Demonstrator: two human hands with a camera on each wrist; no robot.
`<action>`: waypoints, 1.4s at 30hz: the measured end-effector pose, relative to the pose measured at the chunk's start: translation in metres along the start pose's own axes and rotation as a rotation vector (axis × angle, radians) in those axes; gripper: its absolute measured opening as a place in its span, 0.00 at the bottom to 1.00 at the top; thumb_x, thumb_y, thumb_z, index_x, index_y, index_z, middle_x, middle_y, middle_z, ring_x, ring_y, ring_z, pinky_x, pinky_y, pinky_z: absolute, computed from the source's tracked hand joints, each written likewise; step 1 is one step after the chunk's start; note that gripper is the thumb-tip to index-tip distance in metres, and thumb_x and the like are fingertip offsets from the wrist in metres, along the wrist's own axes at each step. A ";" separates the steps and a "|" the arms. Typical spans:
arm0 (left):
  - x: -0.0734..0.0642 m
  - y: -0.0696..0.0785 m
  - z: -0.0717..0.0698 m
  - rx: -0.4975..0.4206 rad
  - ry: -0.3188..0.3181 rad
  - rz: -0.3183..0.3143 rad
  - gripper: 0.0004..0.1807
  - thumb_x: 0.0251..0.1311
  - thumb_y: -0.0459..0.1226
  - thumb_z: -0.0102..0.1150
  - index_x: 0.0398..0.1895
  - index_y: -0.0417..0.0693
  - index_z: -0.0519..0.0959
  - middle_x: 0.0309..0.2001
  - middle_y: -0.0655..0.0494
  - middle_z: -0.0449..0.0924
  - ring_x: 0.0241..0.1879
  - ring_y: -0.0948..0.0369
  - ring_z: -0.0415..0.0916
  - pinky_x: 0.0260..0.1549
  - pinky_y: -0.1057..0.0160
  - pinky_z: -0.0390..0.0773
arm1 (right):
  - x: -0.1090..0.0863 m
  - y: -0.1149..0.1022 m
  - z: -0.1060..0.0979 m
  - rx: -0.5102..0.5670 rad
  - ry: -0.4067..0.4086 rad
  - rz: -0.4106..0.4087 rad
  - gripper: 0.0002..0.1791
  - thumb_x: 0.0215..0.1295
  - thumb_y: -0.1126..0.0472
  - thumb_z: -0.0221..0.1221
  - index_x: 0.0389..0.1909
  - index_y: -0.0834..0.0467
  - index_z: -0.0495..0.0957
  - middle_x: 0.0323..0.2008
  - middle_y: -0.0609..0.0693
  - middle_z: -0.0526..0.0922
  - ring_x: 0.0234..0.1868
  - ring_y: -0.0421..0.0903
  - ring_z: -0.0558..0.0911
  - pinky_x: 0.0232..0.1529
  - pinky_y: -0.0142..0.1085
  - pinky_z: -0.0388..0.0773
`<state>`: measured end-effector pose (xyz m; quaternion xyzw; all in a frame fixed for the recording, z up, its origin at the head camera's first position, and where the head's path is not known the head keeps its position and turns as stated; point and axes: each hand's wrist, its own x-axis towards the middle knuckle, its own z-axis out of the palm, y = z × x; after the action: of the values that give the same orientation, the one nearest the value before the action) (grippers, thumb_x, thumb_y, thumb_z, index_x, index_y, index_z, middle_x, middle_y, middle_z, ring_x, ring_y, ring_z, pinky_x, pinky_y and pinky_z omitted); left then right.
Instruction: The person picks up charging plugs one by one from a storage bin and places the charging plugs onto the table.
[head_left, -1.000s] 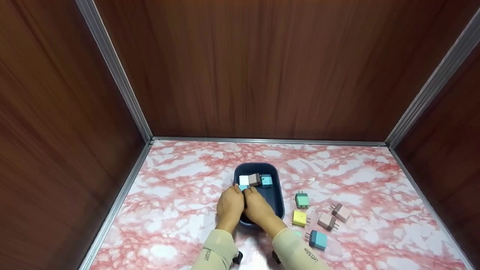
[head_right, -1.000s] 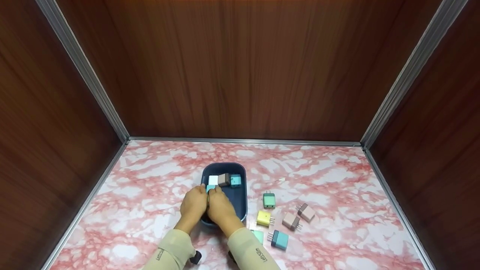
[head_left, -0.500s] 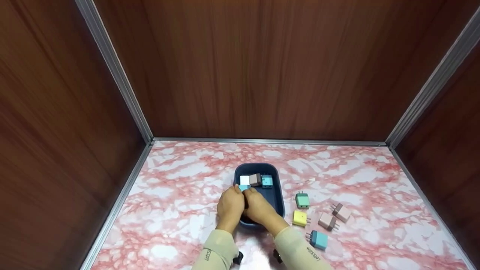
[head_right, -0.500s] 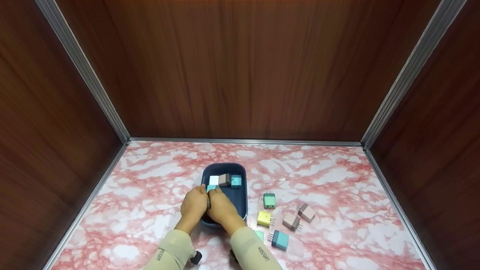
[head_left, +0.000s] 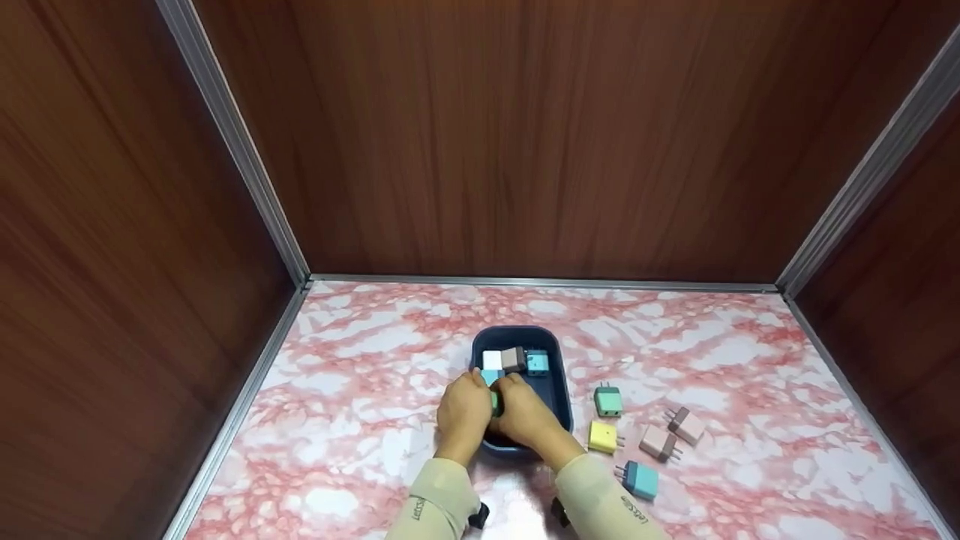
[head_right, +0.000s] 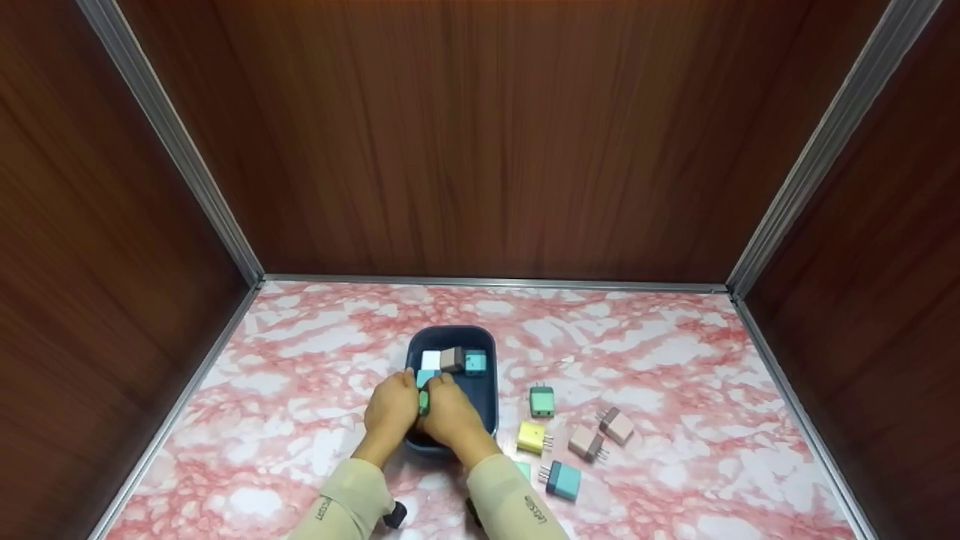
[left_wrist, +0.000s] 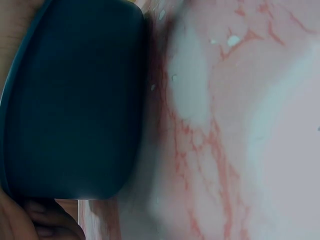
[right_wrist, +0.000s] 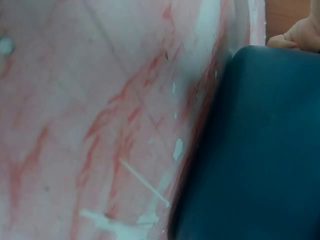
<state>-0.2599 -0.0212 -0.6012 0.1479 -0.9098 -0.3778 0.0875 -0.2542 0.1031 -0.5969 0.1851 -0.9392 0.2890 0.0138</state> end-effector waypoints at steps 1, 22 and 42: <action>0.000 0.000 0.000 -0.002 -0.001 0.001 0.24 0.77 0.51 0.43 0.30 0.50 0.82 0.38 0.46 0.88 0.39 0.45 0.85 0.34 0.43 0.78 | 0.000 0.000 -0.001 0.002 -0.001 0.012 0.29 0.45 0.56 0.75 0.49 0.62 0.79 0.47 0.55 0.77 0.43 0.50 0.81 0.49 0.47 0.81; 0.000 0.001 -0.001 0.005 -0.015 0.000 0.23 0.77 0.51 0.45 0.29 0.50 0.82 0.35 0.48 0.87 0.37 0.47 0.85 0.32 0.45 0.78 | -0.011 0.003 -0.023 -0.026 0.047 0.011 0.31 0.43 0.60 0.73 0.52 0.62 0.79 0.52 0.56 0.78 0.45 0.51 0.81 0.48 0.47 0.80; 0.000 0.002 -0.001 0.033 -0.036 -0.021 0.24 0.78 0.52 0.43 0.29 0.51 0.81 0.37 0.48 0.88 0.39 0.46 0.85 0.32 0.43 0.78 | -0.025 0.009 -0.037 0.036 0.071 0.018 0.31 0.51 0.59 0.73 0.57 0.62 0.77 0.53 0.54 0.76 0.45 0.46 0.78 0.48 0.44 0.79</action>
<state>-0.2605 -0.0207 -0.5992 0.1522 -0.9157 -0.3662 0.0646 -0.2365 0.1383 -0.5744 0.1664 -0.9344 0.3122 0.0413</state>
